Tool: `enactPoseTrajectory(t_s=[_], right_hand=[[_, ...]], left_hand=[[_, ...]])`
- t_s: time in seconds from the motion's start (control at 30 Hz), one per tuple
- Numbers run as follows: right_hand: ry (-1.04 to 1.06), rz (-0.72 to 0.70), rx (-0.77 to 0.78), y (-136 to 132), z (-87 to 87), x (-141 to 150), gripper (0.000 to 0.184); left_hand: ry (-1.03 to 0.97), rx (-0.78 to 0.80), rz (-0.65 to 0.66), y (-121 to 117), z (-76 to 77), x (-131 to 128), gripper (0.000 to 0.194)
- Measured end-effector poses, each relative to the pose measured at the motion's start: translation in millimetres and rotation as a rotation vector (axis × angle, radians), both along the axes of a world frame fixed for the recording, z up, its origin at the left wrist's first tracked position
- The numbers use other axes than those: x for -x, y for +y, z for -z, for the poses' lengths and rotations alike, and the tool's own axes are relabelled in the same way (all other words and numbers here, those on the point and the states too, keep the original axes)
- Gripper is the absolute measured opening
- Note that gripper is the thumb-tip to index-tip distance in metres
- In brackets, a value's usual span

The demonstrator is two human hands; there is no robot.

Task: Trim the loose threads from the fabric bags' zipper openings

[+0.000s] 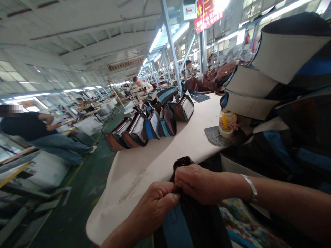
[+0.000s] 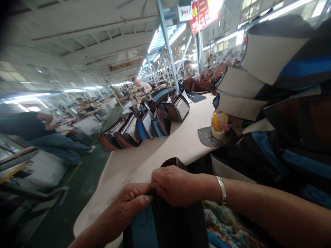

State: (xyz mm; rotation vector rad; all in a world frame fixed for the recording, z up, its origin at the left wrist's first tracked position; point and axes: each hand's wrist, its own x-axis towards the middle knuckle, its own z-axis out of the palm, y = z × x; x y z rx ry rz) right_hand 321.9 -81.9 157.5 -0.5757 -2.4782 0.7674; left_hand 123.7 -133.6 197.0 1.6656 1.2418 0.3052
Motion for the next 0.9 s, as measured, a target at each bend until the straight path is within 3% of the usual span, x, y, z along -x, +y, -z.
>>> enactPoseTrajectory(t_s=[0.17, 0.23, 0.3, 0.47, 0.63, 0.7, 0.8, 0.9], right_hand=[[0.111, -0.123, 0.383, 10.1, 2.8, -5.5, 0.029], [0.193, -0.150, 0.441, 12.1, 2.6, -10.9, 0.029], [0.236, -0.145, 0.357, 11.1, 2.0, -15.7, 0.023], [0.209, -0.142, -0.086, 2.3, 2.9, -18.4, 0.014], [-0.112, -0.073, -0.382, -10.2, -2.3, -11.5, 0.015], [-0.196, -0.033, -0.410, -14.2, -5.4, -7.0, 0.014], [-0.168, 0.069, -0.190, -13.2, -4.5, -0.3, 0.010], [-0.023, 0.036, 0.256, -3.4, 5.7, 2.7, 0.012]], left_hand=[[-0.046, -0.018, -0.056, -1.5, 4.3, -1.7, 0.030], [-0.080, 0.011, -0.075, -1.9, 5.0, -1.6, 0.026], [-0.106, 0.040, -0.091, -1.8, 6.1, -0.8, 0.022], [-0.110, 0.048, -0.113, -1.9, 10.1, 1.5, 0.021], [-0.087, -0.022, -0.072, -5.2, 5.5, -3.1, 0.019], [-0.073, -0.054, -0.053, -6.4, 2.6, -5.9, 0.021], [-0.017, -0.077, -0.035, -6.1, 0.7, -8.2, 0.023], [0.043, -0.104, -0.038, -4.4, 3.0, -7.9, 0.027]])
